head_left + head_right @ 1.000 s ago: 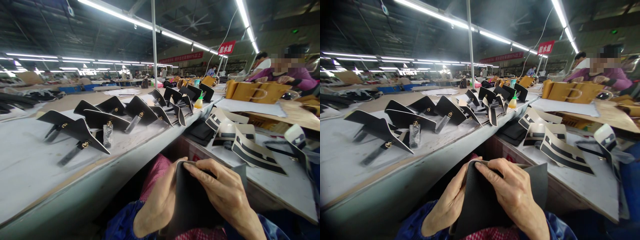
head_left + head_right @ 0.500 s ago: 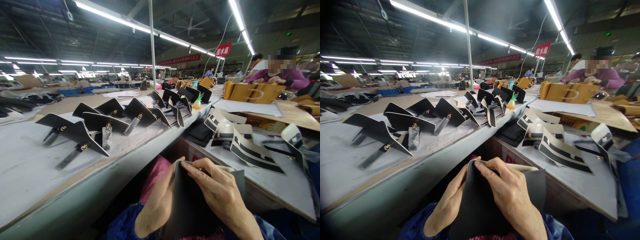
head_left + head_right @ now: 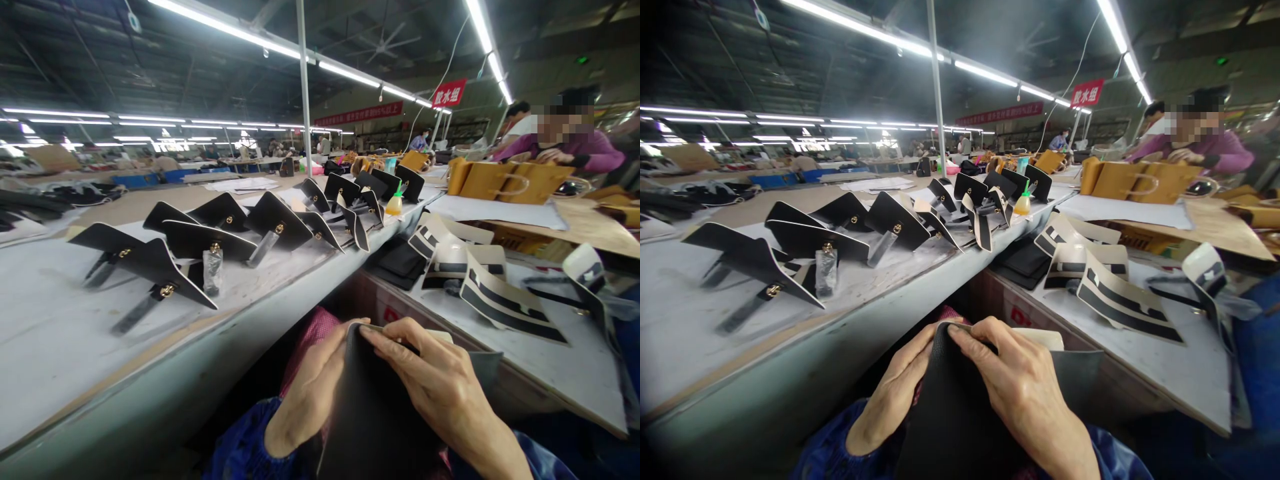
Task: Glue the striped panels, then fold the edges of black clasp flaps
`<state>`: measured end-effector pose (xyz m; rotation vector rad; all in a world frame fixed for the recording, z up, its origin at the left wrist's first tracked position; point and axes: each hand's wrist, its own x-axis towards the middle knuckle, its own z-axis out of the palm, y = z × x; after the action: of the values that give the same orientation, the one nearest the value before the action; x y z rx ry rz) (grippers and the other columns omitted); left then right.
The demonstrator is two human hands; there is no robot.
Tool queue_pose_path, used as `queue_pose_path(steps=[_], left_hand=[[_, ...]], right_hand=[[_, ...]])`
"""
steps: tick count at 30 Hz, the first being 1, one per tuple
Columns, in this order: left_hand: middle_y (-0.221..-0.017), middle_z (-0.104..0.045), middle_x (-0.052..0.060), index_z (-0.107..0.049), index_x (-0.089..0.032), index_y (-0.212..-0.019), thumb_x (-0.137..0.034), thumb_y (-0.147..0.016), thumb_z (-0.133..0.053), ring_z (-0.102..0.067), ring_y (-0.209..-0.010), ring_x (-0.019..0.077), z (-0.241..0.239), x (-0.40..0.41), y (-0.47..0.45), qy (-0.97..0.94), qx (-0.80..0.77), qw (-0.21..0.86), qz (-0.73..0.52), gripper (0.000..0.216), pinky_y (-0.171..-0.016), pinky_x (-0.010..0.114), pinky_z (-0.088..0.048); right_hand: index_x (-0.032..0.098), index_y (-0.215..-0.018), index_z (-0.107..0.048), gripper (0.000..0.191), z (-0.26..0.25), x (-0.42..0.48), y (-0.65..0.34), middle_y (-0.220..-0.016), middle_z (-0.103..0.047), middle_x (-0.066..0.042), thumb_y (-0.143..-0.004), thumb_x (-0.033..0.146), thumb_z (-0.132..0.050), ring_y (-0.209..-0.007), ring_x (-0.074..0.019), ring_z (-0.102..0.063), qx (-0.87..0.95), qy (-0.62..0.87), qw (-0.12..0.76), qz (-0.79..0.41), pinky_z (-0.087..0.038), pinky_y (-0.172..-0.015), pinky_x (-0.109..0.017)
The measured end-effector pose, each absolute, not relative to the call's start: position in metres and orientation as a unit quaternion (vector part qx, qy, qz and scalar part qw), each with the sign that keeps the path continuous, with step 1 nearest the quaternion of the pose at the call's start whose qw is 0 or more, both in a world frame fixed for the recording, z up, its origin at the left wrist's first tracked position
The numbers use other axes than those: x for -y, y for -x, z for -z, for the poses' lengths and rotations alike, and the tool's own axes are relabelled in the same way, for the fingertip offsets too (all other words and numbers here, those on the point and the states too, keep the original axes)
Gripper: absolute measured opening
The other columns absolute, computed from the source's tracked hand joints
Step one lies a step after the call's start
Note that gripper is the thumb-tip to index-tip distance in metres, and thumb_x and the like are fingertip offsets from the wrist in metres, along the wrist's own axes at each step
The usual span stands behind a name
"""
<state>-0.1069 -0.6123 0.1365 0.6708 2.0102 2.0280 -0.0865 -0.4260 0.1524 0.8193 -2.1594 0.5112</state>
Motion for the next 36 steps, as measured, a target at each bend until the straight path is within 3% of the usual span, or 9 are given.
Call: queue_pose_path(steps=[7,11,16,21,25,31,36], left_hand=[[-0.125,-0.070,0.009,-0.060,-0.015,-0.128,-0.045,-0.102,-0.038,-0.064,-0.113,0.0230,-0.135,0.615,0.109,-0.256,-0.673,0.067,-0.690,0.046,-0.101,0.032,-0.047],[-0.114,-0.073,0.009,-0.060,-0.015,-0.123,-0.044,-0.097,-0.052,-0.069,-0.101,0.0218,-0.133,0.609,0.110,-0.260,-0.684,0.049,-0.680,0.039,-0.090,0.029,-0.051],[-0.111,-0.075,0.005,-0.066,-0.019,-0.110,-0.035,-0.099,-0.049,-0.068,-0.101,0.0187,-0.131,0.608,0.114,-0.240,-0.730,-0.019,-0.640,0.025,-0.088,0.024,-0.050],[-0.111,-0.075,0.002,-0.069,-0.021,-0.110,-0.033,-0.100,-0.049,-0.069,-0.094,0.0161,-0.137,0.624,0.114,-0.222,-0.756,-0.076,-0.611,0.025,-0.084,0.022,-0.050],[-0.110,-0.077,0.000,-0.070,-0.023,-0.107,-0.032,-0.099,-0.050,-0.070,-0.100,0.0169,-0.141,0.633,0.110,-0.221,-0.765,-0.113,-0.595,0.023,-0.086,0.020,-0.050],[-0.112,-0.077,-0.001,-0.070,-0.028,-0.115,-0.027,-0.100,-0.050,-0.071,-0.105,0.0168,-0.139,0.634,0.105,-0.253,-0.765,-0.131,-0.578,0.025,-0.092,0.021,-0.051],[-0.106,-0.079,-0.001,-0.070,-0.027,-0.117,-0.028,-0.100,-0.050,-0.074,-0.089,0.0159,-0.135,0.637,0.104,-0.250,-0.779,-0.137,-0.559,0.027,-0.078,0.021,-0.054]], right_hand=[[0.019,-0.123,-0.064,0.034,-0.149,0.424,0.087,-0.090,-0.067,-0.003,-0.096,0.006,-0.048,-0.068,-0.0094,-0.062,0.858,-0.323,0.348,-0.196,-0.048,-0.058,-0.020],[0.019,-0.121,-0.066,0.033,-0.149,0.426,0.088,-0.088,-0.067,-0.003,-0.097,0.009,-0.046,-0.066,-0.0094,-0.062,0.861,-0.321,0.344,-0.194,-0.049,-0.056,-0.020],[0.019,-0.120,-0.066,0.027,-0.150,0.428,0.091,-0.087,-0.069,-0.003,-0.097,0.013,-0.051,-0.067,-0.0107,-0.064,0.854,-0.317,0.363,-0.194,-0.050,-0.057,-0.021],[0.017,-0.111,-0.065,0.021,-0.145,0.421,0.091,-0.087,-0.073,-0.005,-0.094,0.030,-0.062,-0.072,-0.0157,-0.070,0.845,-0.240,0.425,-0.220,-0.056,-0.064,-0.026],[0.021,-0.095,-0.067,0.006,-0.143,0.422,0.092,-0.082,-0.073,-0.002,-0.089,0.021,-0.067,-0.073,-0.0157,-0.070,0.835,-0.207,0.419,-0.290,-0.058,-0.065,-0.025],[0.022,-0.091,-0.068,0.004,-0.143,0.426,0.094,-0.080,-0.073,-0.001,-0.087,0.021,-0.069,-0.071,-0.0161,-0.071,0.829,-0.181,0.413,-0.333,-0.058,-0.065,-0.025],[0.021,-0.093,-0.068,0.004,-0.143,0.427,0.095,-0.081,-0.073,0.000,-0.089,0.021,-0.067,-0.072,-0.0149,-0.070,0.828,-0.179,0.415,-0.333,-0.058,-0.067,-0.024]])
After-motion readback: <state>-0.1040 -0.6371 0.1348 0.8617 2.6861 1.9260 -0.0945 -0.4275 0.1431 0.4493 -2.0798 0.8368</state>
